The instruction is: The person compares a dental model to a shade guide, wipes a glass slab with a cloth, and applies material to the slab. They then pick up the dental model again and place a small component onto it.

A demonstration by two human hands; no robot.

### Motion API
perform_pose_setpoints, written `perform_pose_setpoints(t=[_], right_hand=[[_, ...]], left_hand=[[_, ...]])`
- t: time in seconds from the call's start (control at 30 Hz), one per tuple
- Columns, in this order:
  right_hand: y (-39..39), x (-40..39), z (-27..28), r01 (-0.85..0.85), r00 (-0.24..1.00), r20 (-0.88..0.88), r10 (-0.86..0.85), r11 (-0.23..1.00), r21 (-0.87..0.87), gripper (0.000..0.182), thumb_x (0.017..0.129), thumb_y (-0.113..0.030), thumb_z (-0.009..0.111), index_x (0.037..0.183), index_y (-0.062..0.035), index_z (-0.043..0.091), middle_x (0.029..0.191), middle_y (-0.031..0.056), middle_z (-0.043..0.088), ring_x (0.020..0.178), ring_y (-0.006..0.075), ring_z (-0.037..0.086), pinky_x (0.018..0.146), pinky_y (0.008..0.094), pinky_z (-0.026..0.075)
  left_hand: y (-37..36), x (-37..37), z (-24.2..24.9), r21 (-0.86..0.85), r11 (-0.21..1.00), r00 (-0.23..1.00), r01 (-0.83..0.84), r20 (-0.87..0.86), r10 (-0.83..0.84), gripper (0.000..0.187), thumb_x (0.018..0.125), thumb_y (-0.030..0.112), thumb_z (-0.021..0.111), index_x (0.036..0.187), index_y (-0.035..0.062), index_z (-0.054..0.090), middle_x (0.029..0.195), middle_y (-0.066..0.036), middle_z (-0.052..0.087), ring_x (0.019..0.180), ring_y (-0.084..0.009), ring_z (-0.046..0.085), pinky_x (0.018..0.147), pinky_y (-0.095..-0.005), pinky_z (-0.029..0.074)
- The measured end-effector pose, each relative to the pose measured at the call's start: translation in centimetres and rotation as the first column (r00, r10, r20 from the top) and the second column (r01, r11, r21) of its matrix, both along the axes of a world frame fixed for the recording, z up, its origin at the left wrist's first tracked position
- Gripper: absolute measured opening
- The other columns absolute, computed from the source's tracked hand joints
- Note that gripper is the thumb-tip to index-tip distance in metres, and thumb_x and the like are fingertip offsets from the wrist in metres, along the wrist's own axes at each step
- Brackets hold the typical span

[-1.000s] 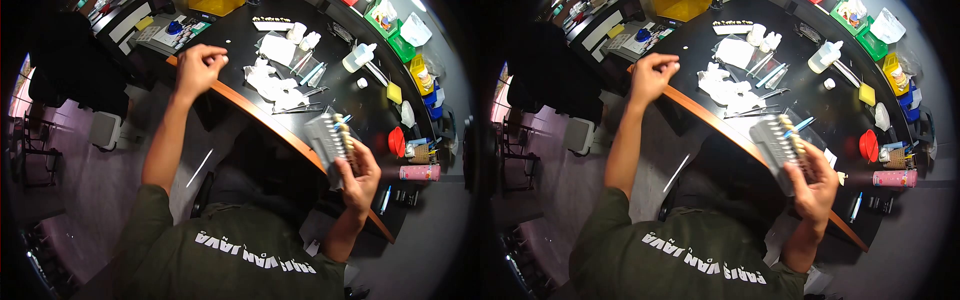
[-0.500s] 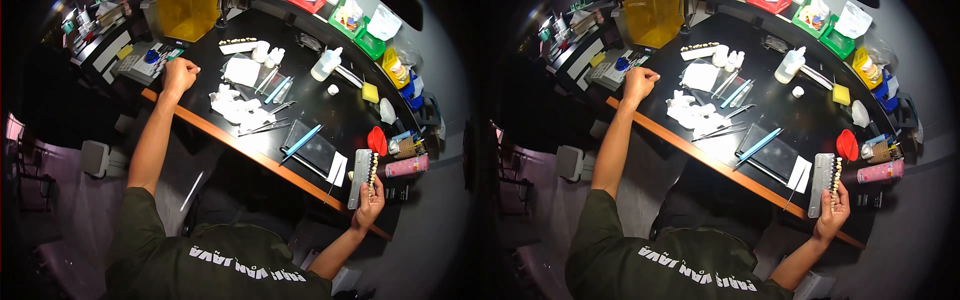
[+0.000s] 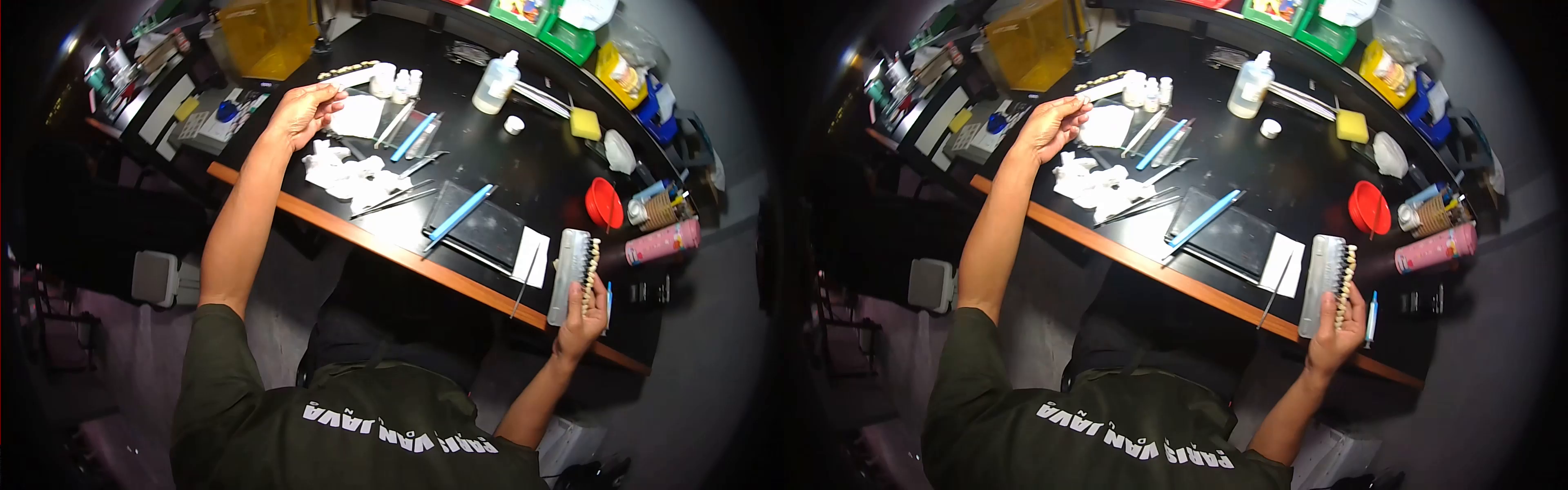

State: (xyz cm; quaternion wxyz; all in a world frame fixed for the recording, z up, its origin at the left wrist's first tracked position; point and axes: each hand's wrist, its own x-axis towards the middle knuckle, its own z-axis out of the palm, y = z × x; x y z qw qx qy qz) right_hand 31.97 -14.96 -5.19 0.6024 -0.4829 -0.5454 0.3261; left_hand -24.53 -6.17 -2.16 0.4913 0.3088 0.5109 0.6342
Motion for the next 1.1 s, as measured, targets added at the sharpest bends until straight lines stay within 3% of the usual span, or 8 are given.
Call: perform_pose_setpoints(t=[0.17,0.33,0.57,0.87,1.0,1.1], right_hand=[[-1.0,-1.6,-1.0,0.108,0.99,0.079,-0.121,0.983,0.151,0.038,0.098,0.003,0.067,0.134,0.0109,0.056,0.118,0.0177,0.071,0.104,0.0177,0.069,0.094,0.029,0.054],[-1.0,-1.8,-1.2,0.138,0.985,0.075,-0.155,0.97,0.199,0.039,0.098,0.001,0.068,0.133,0.0116,0.056,0.115,0.018,0.072,0.101,0.0184,0.07,0.09,0.03,0.055],[-1.3,-2.1,-1.1,0.189,0.964,0.138,-0.225,0.954,0.233,0.039,0.097,0.0,0.07,0.132,0.0118,0.057,0.109,0.0178,0.073,0.093,0.0175,0.071,0.083,0.0282,0.057],[-1.5,-2.5,-1.5,0.241,0.942,0.166,-0.293,0.931,0.274,0.039,0.097,0.0,0.069,0.132,0.0127,0.056,0.113,0.0204,0.073,0.098,0.0207,0.073,0.086,0.0305,0.059],[-1.4,-2.6,-1.8,0.265,0.936,0.162,-0.313,0.927,0.264,0.04,0.099,-0.002,0.068,0.133,0.0124,0.055,0.118,0.0231,0.071,0.101,0.0225,0.071,0.089,0.0316,0.057],[-1.5,-2.4,-1.9,0.252,0.945,0.148,-0.293,0.936,0.245,0.039,0.099,-0.001,0.067,0.134,0.0131,0.055,0.122,0.0239,0.07,0.106,0.0242,0.07,0.092,0.0335,0.056]], left_hand=[[3.4,8.5,2.5,0.092,0.959,0.924,0.268,0.257,-0.283,0.019,0.101,0.015,0.071,0.113,0.0006,0.069,0.108,-0.013,0.076,0.088,-0.0122,0.07,0.068,-0.0216,0.054],[5.5,16.0,3.3,0.012,0.884,0.861,0.468,0.218,-0.459,0.022,0.097,0.025,0.077,0.111,0.0086,0.073,0.101,-0.001,0.078,0.08,-0.0051,0.066,0.069,-0.0201,0.051],[6.7,20.1,3.5,-0.078,0.869,0.863,0.488,0.195,-0.467,0.022,0.096,0.025,0.078,0.111,0.0093,0.074,0.102,0.0,0.078,0.078,-0.0039,0.065,0.069,-0.0218,0.048],[7.4,19.7,2.9,-0.083,0.86,0.844,0.503,0.262,-0.468,0.023,0.096,0.022,0.077,0.113,0.0067,0.073,0.106,-0.004,0.079,0.078,-0.0056,0.066,0.068,-0.0223,0.051],[8.0,17.7,1.9,-0.038,0.864,0.801,0.502,0.397,-0.448,0.022,0.096,0.021,0.078,0.113,0.0077,0.073,0.105,-0.003,0.079,0.075,-0.0062,0.067,0.066,-0.0236,0.052],[7.6,13.8,2.3,0.149,0.878,0.773,0.455,0.424,-0.472,0.017,0.098,0.018,0.075,0.11,0.0061,0.072,0.107,-0.007,0.077,0.079,-0.0092,0.07,0.063,-0.0244,0.054]])
